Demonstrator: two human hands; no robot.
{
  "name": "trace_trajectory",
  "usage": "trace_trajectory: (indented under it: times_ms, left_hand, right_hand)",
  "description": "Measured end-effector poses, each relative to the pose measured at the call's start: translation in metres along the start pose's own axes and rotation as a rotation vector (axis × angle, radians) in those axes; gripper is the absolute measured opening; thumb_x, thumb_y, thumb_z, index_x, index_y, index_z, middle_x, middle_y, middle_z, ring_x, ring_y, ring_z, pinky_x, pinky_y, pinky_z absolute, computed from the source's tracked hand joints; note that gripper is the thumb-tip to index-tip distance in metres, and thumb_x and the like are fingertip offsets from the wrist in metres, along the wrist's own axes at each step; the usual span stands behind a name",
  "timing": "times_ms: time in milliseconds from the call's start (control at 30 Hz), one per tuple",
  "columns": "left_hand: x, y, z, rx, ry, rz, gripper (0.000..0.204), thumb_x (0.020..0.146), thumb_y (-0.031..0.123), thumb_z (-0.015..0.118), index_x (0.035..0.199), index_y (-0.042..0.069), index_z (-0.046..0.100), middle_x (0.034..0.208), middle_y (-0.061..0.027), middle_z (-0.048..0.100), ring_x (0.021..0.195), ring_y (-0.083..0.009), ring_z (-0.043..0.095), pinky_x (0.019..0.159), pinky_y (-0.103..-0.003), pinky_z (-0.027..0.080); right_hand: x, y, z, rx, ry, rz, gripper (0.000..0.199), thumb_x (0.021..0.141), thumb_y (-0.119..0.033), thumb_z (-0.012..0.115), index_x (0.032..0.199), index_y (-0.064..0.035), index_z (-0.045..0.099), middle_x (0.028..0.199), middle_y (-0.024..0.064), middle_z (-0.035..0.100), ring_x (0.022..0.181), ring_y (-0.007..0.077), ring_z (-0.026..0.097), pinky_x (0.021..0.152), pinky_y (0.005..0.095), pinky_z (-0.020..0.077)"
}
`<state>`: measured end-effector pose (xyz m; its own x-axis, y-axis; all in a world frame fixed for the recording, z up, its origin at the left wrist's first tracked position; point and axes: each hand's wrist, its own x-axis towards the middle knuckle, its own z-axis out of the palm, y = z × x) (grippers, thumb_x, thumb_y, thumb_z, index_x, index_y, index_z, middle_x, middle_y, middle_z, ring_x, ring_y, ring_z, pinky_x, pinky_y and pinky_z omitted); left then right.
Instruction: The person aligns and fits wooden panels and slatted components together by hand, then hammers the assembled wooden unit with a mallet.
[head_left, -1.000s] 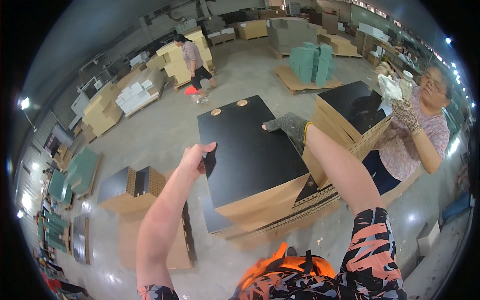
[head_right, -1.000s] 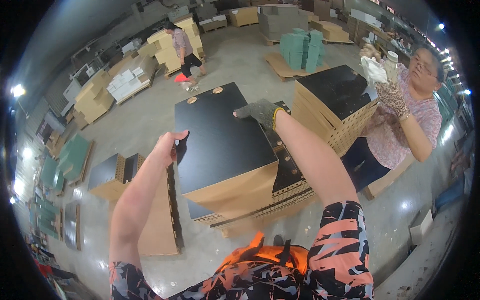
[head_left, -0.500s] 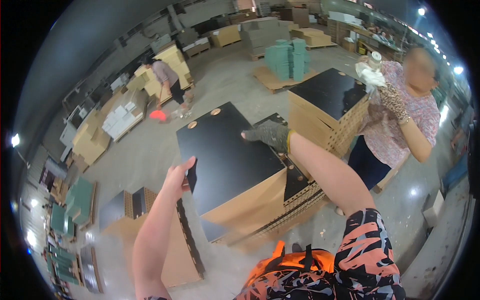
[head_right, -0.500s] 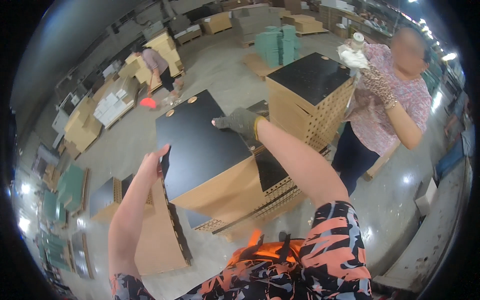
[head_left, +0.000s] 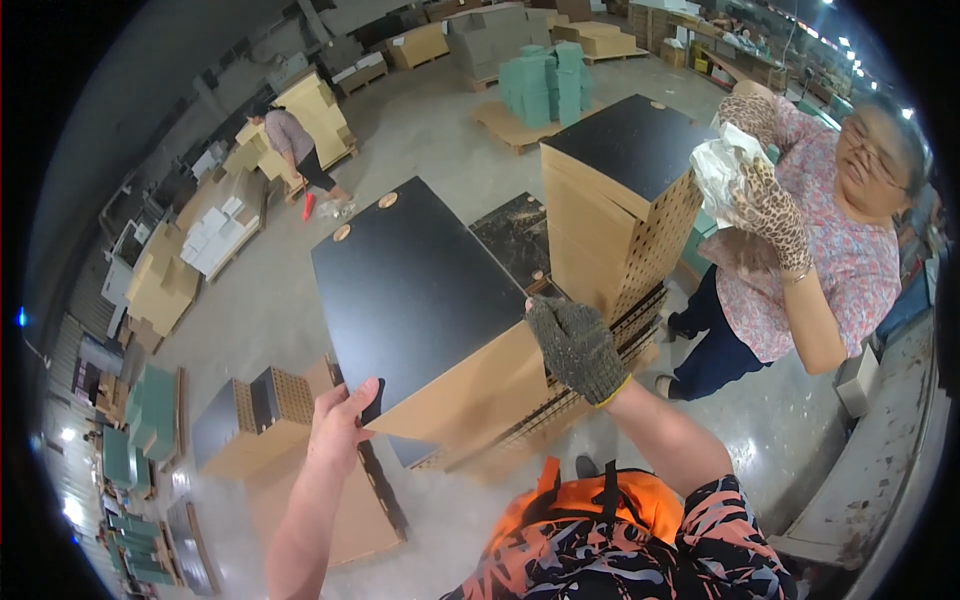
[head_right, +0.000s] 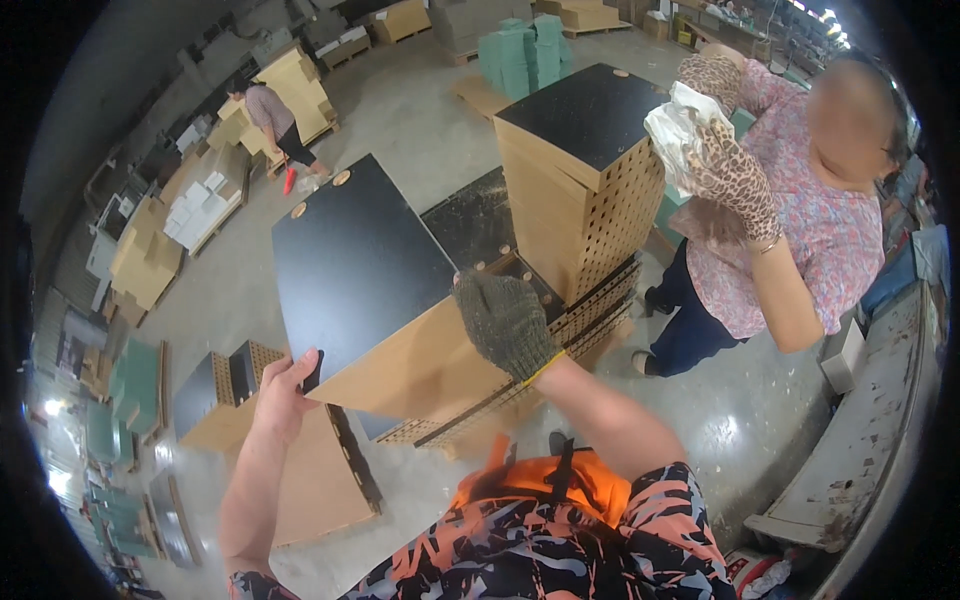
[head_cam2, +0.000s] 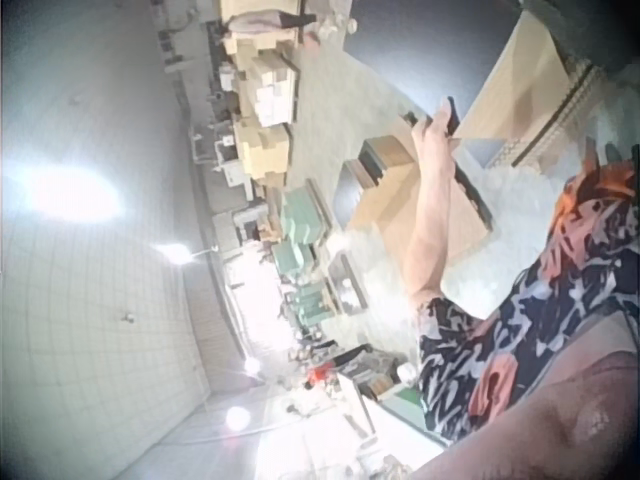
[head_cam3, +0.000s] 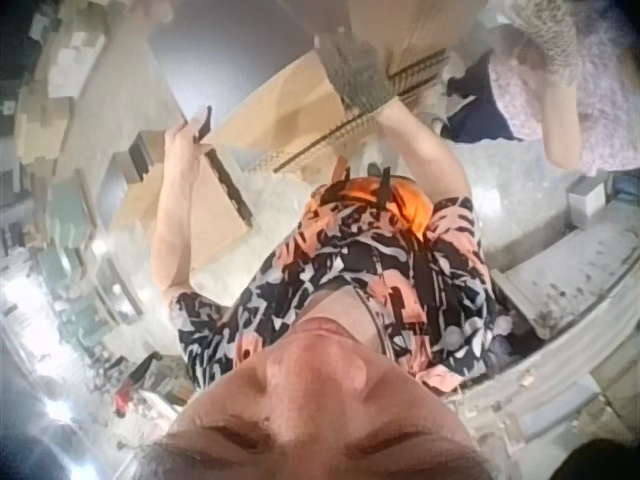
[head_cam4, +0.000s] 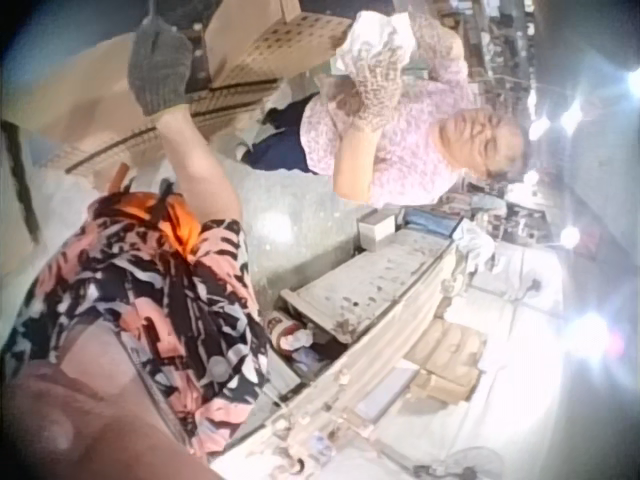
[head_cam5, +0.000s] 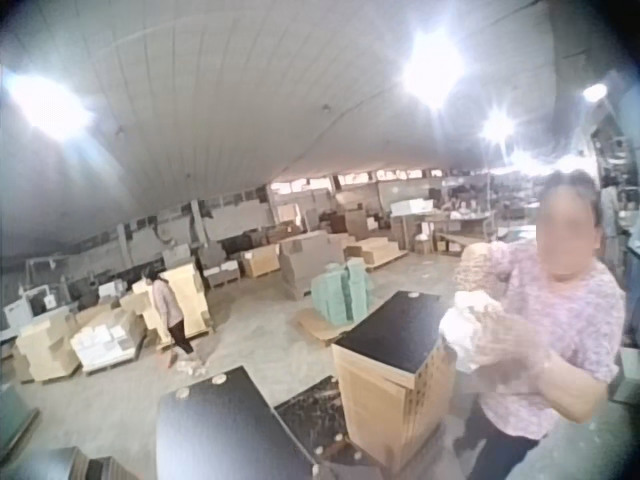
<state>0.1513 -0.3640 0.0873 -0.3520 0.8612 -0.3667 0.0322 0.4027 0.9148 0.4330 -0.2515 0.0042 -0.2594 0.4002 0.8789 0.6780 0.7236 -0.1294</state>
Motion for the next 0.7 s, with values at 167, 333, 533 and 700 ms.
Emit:
trace_trajectory:
  times_ms: [167, 333, 533, 700]
  left_hand:
    - [-0.003, 0.007, 0.010, -0.033, -0.004, -0.003, 0.048, 0.086, 0.032, 0.069, 0.115, -0.005, 0.058, 0.105, -0.0107, 0.064, 0.095, -0.0189, 0.063, 0.081, -0.037, 0.053]
    - [-0.006, 0.012, 0.020, -0.032, 0.054, 0.008, 0.052, 0.086, 0.033, 0.068, 0.118, -0.007, 0.055, 0.110, -0.0127, 0.062, 0.099, -0.0209, 0.062, 0.086, -0.040, 0.052]
    - [-0.011, 0.014, 0.017, -0.062, 0.077, 0.022, 0.052, 0.086, 0.031, 0.068, 0.119, -0.007, 0.054, 0.111, -0.0136, 0.061, 0.100, -0.0220, 0.062, 0.085, -0.039, 0.053]
    - [-0.009, 0.008, 0.014, -0.071, 0.072, -0.020, 0.051, 0.085, 0.031, 0.070, 0.117, -0.006, 0.057, 0.108, -0.0117, 0.062, 0.098, -0.0196, 0.062, 0.082, -0.035, 0.054]
  right_hand:
    - [-0.001, 0.014, 0.004, 0.122, -0.035, -0.006, 0.016, 0.093, -0.017, 0.053, 0.099, -0.0025, 0.058, 0.079, 0.0150, 0.062, 0.068, 0.0327, 0.059, 0.057, 0.0429, 0.0468]
    - [0.010, 0.022, -0.010, 0.337, -0.167, 0.097, 0.016, 0.094, -0.017, 0.052, 0.091, -0.0031, 0.058, 0.075, 0.0149, 0.062, 0.070, 0.0334, 0.060, 0.057, 0.0430, 0.0463]
    - [0.010, 0.011, -0.020, 0.945, -0.288, 0.813, 0.021, 0.095, -0.022, 0.058, 0.094, -0.0025, 0.066, 0.078, 0.0086, 0.065, 0.072, 0.0163, 0.061, 0.063, 0.0314, 0.0465]
    - [-0.041, 0.008, 0.002, 1.268, -0.075, 1.030, 0.025, 0.096, -0.022, 0.058, 0.107, -0.0006, 0.065, 0.095, -0.0008, 0.064, 0.088, 0.0063, 0.055, 0.079, 0.0246, 0.0470]
